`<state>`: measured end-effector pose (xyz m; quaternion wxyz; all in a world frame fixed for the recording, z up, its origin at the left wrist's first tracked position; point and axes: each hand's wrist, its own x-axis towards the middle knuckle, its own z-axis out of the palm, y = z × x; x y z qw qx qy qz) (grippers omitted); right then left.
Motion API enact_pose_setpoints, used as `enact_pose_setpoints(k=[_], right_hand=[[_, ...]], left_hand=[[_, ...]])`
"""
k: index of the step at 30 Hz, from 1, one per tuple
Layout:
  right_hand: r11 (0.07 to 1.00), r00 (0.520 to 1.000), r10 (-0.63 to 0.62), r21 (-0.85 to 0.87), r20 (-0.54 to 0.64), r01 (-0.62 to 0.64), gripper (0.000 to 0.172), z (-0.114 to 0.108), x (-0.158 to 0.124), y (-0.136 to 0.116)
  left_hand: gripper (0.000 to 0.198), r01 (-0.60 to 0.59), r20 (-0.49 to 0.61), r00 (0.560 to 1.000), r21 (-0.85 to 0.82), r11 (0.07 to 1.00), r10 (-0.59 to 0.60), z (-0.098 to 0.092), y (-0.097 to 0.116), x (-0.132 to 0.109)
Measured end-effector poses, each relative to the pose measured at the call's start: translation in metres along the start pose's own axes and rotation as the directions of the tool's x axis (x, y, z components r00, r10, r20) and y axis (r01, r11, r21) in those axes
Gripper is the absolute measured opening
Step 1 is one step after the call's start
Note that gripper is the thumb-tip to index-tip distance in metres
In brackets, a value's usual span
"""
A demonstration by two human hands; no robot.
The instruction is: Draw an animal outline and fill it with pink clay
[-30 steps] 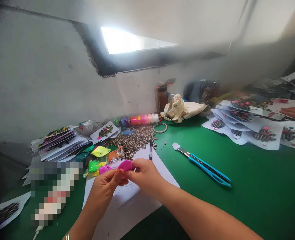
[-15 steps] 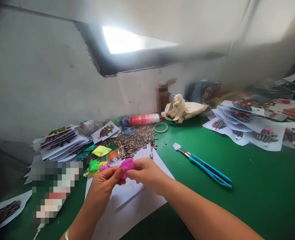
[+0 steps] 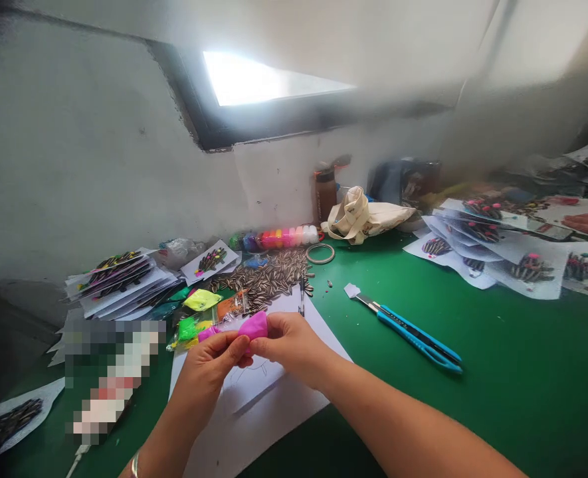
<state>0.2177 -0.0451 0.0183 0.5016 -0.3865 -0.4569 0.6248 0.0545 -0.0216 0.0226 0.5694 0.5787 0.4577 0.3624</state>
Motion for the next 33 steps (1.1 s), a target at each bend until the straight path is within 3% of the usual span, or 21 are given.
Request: enact_pose_setpoints(k=[6, 10, 15, 21, 28, 33], right_hand=[[0.998, 0.998, 0.06, -0.032, 0.0, -0.06, 0.036, -0.006, 0.002, 0.005], [0.997, 0.995, 0.064, 0.039, -0.083, -0.061, 0.038, -0.01, 0.005, 0.008], [0.999, 0.987, 0.033, 0.012, -0.157, -0.031, 0.028, -0.013, 0.006, 0.005], [1.0, 0.987, -0.008, 0.021, -0.16, 0.012, 0.025, -0.016, 0.005, 0.002], [0.99, 0.982, -0.027, -0.144, -0.189, -0.001, 0.021, -0.017, 0.005, -0.003], [0.99, 0.986, -0.049, -0.138, -0.162, 0.026, 0.023, -0.019, 0.004, -0.002]], left_hand=[[0.031, -0.033, -0.037, 0.999, 0.015, 0.999, 0.034, -0.001, 0.003, 0.0], [0.031, -0.03, 0.023, 0.999, 0.033, 0.999, 0.029, -0.001, 0.004, -0.002], [0.041, 0.017, 0.084, 0.996, -0.017, 1.0, -0.015, -0.001, 0.0, -0.001], [0.035, 0.125, 0.057, 0.991, -0.062, 0.99, -0.122, -0.001, -0.003, 0.003], [0.029, 0.105, 0.089, 0.991, -0.02, 0.994, -0.103, -0.005, -0.002, 0.005], [0.031, 0.124, 0.126, 0.984, 0.007, 0.992, -0.123, -0.007, 0.001, 0.005]])
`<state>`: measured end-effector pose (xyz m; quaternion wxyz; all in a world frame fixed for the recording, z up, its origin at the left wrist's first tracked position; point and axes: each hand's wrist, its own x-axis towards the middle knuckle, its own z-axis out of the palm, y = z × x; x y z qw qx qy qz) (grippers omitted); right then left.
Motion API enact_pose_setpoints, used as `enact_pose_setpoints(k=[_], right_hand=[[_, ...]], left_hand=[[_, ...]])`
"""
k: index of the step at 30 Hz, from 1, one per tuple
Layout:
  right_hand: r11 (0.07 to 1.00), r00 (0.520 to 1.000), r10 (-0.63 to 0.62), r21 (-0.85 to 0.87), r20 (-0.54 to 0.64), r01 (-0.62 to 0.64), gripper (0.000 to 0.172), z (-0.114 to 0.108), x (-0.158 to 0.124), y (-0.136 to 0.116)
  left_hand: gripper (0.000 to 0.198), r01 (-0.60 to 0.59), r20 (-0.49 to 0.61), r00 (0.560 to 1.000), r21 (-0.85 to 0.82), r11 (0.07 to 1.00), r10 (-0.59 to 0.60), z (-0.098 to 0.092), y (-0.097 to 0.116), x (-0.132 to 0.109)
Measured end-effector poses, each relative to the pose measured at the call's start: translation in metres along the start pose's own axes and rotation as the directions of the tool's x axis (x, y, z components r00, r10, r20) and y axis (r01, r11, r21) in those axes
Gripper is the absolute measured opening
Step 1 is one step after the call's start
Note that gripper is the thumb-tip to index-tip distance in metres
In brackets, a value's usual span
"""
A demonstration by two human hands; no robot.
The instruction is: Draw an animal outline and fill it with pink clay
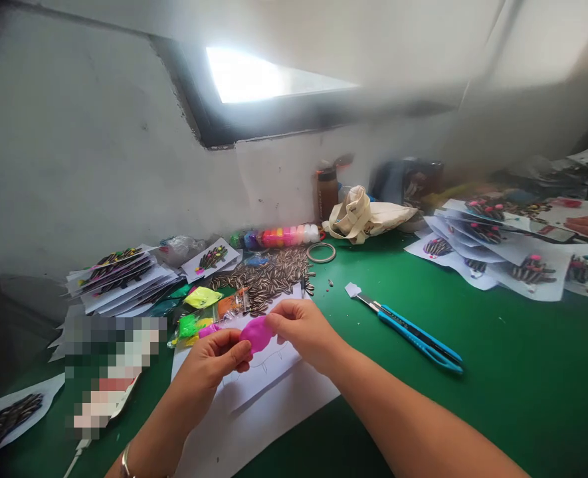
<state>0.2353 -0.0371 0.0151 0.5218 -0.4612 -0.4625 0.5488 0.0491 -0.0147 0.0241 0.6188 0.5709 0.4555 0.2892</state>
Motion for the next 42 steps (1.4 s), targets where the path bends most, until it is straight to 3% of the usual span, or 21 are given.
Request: enact_pose_setpoints(k=[4, 9, 13, 17, 21, 24, 28, 33, 37, 40, 42], right_hand=[[0.996, 0.994, 0.036, 0.078, 0.099, -0.043, 0.034, -0.004, -0.001, 0.002], [0.976, 0.98, 0.125, 0.158, 0.157, -0.149, 0.032, 0.0, 0.001, 0.009], [0.992, 0.995, 0.059, 0.107, 0.085, -0.068, 0.03, 0.004, 0.001, 0.011], [0.998, 0.998, 0.019, 0.052, 0.051, -0.022, 0.039, 0.007, 0.0, 0.012], [0.997, 0.993, 0.079, -0.028, 0.086, -0.077, 0.05, 0.01, -0.002, 0.014], [0.988, 0.991, 0.111, -0.118, 0.069, -0.102, 0.046, 0.009, -0.002, 0.015], [0.989, 0.99, 0.08, -0.134, 0.114, -0.064, 0.024, 0.008, -0.002, 0.015], [0.985, 0.994, 0.065, -0.168, 0.089, -0.049, 0.032, 0.008, -0.004, 0.012], [0.98, 0.985, 0.102, -0.182, 0.143, -0.075, 0.031, 0.004, -0.003, 0.013], [0.984, 0.989, 0.078, -0.168, 0.127, -0.056, 0.043, 0.002, -0.002, 0.014], [0.989, 0.989, 0.063, -0.138, 0.133, -0.045, 0.038, 0.004, -0.002, 0.014]], left_hand=[[0.032, 0.014, 0.033, 0.999, -0.028, 0.999, -0.013, -0.001, 0.001, -0.002], [0.035, 0.015, 0.093, 0.996, -0.049, 0.999, -0.011, -0.001, -0.001, -0.001], [0.048, 0.054, 0.098, 0.994, -0.028, 0.998, -0.051, -0.004, -0.005, 0.002], [0.063, 0.051, 0.025, 0.998, -0.054, 0.997, -0.05, -0.006, -0.009, 0.006], [0.049, 0.04, 0.025, 0.999, -0.102, 0.994, -0.037, -0.003, -0.01, 0.006], [0.039, 0.014, -0.016, 1.0, -0.128, 0.992, -0.016, -0.001, -0.009, 0.004], [0.038, 0.004, -0.043, 0.999, -0.122, 0.993, -0.009, 0.002, -0.007, 0.002], [0.043, 0.011, -0.03, 0.999, -0.136, 0.991, -0.015, 0.001, -0.011, 0.006], [0.043, -0.002, -0.012, 1.0, -0.101, 0.995, 0.001, -0.003, -0.015, 0.01], [0.04, -0.023, 0.004, 1.0, -0.076, 0.997, 0.023, -0.002, -0.013, 0.007], [0.038, -0.025, 0.006, 1.0, -0.062, 0.998, 0.026, -0.001, -0.01, 0.005]])
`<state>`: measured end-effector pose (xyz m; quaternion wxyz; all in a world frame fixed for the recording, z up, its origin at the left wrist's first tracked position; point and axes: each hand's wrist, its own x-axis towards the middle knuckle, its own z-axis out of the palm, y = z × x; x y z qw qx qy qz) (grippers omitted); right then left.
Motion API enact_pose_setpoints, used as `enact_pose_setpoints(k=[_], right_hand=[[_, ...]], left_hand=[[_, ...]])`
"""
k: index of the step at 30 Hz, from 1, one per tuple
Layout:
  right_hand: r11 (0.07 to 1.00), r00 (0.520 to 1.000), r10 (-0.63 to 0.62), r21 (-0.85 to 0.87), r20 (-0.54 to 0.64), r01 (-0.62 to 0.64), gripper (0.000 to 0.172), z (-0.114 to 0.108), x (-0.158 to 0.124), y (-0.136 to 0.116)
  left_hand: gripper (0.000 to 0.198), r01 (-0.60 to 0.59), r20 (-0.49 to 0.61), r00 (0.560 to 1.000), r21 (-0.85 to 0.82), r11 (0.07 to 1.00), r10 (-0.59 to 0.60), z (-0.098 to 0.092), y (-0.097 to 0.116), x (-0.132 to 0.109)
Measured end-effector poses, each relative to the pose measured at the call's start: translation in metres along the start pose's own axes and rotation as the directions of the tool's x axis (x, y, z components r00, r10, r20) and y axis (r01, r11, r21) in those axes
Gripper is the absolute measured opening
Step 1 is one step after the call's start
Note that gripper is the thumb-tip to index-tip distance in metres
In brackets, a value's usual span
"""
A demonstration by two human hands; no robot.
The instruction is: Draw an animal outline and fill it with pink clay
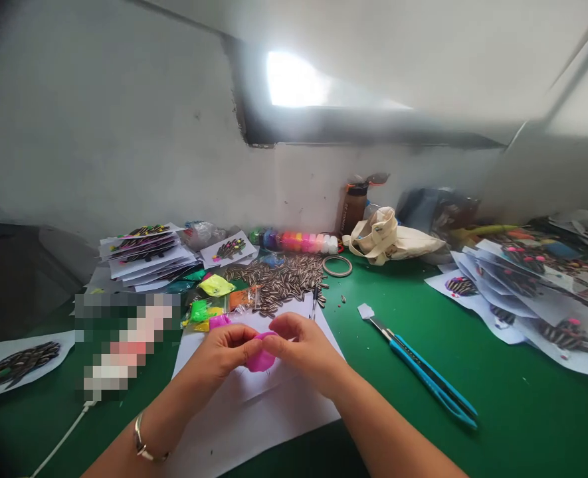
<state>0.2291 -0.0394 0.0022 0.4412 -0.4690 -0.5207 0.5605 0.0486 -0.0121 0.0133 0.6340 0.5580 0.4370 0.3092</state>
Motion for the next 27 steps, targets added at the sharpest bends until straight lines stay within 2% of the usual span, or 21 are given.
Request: enact_pose_setpoints(k=[7, 11, 14, 18, 23, 27], right_hand=[[0.998, 1.0, 0.015, 0.067, 0.003, -0.015, 0.035, 0.007, -0.003, -0.004], [0.99, 0.996, 0.081, 0.11, 0.044, -0.085, 0.034, 0.004, -0.005, -0.003], [0.992, 0.997, 0.065, 0.11, 0.037, -0.068, 0.029, 0.005, -0.006, -0.005], [0.994, 0.998, 0.036, 0.107, -0.049, -0.031, 0.033, 0.006, -0.005, -0.006], [0.991, 0.995, 0.007, 0.135, -0.103, 0.007, 0.035, 0.002, -0.002, -0.003], [0.978, 0.997, 0.064, 0.199, -0.043, -0.054, 0.038, 0.0, -0.001, -0.001]], left_hand=[[0.037, -0.02, 0.026, 0.999, 0.036, 0.999, 0.019, 0.001, 0.0, -0.002], [0.037, -0.043, 0.05, 0.998, 0.082, 0.996, 0.039, 0.001, 0.002, -0.003], [0.04, -0.015, 0.068, 0.998, 0.035, 0.999, 0.012, 0.003, 0.004, -0.005], [0.05, 0.055, 0.096, 0.994, -0.087, 0.995, -0.047, 0.005, 0.0, -0.003], [0.04, 0.084, 0.118, 0.99, -0.084, 0.993, -0.074, 0.0, -0.007, 0.001], [0.032, 0.051, 0.104, 0.994, -0.051, 0.997, -0.045, -0.001, -0.003, -0.001]])
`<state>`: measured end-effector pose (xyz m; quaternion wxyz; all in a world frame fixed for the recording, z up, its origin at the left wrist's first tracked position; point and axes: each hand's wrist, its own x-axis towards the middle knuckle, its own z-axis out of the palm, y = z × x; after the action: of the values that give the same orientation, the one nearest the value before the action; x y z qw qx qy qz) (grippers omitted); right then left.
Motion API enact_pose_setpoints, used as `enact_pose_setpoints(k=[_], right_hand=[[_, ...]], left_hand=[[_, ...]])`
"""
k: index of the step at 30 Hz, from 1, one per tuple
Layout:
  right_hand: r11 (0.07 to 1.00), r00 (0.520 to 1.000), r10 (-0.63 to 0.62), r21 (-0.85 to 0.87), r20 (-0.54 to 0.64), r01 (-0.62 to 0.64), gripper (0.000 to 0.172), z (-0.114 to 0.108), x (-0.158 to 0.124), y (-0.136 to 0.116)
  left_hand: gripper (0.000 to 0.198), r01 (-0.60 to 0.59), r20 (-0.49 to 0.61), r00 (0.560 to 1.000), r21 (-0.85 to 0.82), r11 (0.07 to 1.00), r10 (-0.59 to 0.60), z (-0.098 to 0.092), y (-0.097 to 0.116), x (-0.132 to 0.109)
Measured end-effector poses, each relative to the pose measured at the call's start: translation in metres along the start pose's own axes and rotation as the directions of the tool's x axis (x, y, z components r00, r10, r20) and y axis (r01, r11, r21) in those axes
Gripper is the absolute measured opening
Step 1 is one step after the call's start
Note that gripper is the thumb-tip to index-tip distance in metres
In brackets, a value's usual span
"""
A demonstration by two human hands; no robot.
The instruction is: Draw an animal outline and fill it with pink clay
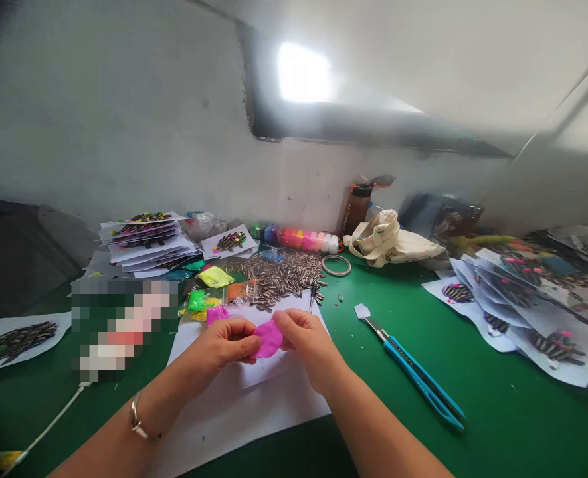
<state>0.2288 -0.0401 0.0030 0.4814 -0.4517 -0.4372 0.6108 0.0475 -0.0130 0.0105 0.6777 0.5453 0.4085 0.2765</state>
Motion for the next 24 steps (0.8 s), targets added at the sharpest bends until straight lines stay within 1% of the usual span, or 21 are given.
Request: enact_pose_setpoints(k=[2, 4, 10, 12, 14, 16, 20, 22, 24], right_hand=[[0.999, 0.998, 0.044, 0.024, 0.035, -0.045, 0.037, 0.0008, -0.0004, -0.0009], [0.997, 0.997, 0.065, 0.033, 0.045, -0.066, 0.035, 0.0026, -0.0013, -0.0026], [0.996, 1.0, 0.003, 0.086, -0.009, -0.002, 0.035, 0.0061, -0.0036, -0.0035], [0.997, 1.0, -0.022, 0.072, -0.021, 0.023, 0.033, 0.006, -0.003, -0.0023], [0.998, 0.999, -0.034, 0.05, -0.028, 0.036, 0.032, 0.0059, -0.002, -0.0015], [0.999, 1.0, -0.019, 0.037, -0.013, 0.02, 0.031, 0.0061, -0.0011, -0.0016], [0.999, 0.999, 0.019, 0.037, 0.038, -0.02, 0.03, 0.0076, -0.0016, -0.0035], [0.998, 1.0, 0.002, 0.062, 0.03, -0.004, 0.029, 0.0083, -0.0025, -0.0037], [0.995, 0.999, -0.031, 0.092, 0.01, 0.03, 0.028, 0.0084, -0.0031, -0.0027]], left_hand=[[0.032, -0.01, 0.0, 1.0, 0.024, 1.0, 0.01, 0.0011, 0.0015, -0.0004], [0.035, -0.001, -0.001, 1.0, 0.032, 0.999, 0.001, 0.0022, 0.0018, 0.0], [0.051, 0.05, 0.005, 0.999, -0.034, 0.998, -0.05, 0.0029, 0.0006, 0.0016], [0.047, 0.039, 0.012, 0.999, -0.028, 0.999, -0.039, 0.0026, 0.0007, 0.0012], [0.038, 0.008, 0.006, 1.0, -0.028, 1.0, -0.008, 0.0024, 0.0013, 0.0003], [0.031, -0.03, -0.003, 1.0, -0.032, 0.999, 0.03, 0.0025, 0.0028, -0.001], [0.026, -0.089, 0.003, 0.996, 0.016, 0.996, 0.089, 0.0035, 0.0076, -0.0048], [0.03, -0.094, 0.007, 0.996, 0.016, 0.995, 0.094, 0.0042, 0.0095, -0.0064], [0.045, -0.067, -0.021, 0.998, -0.032, 0.997, 0.066, 0.0047, 0.0103, -0.0072]])
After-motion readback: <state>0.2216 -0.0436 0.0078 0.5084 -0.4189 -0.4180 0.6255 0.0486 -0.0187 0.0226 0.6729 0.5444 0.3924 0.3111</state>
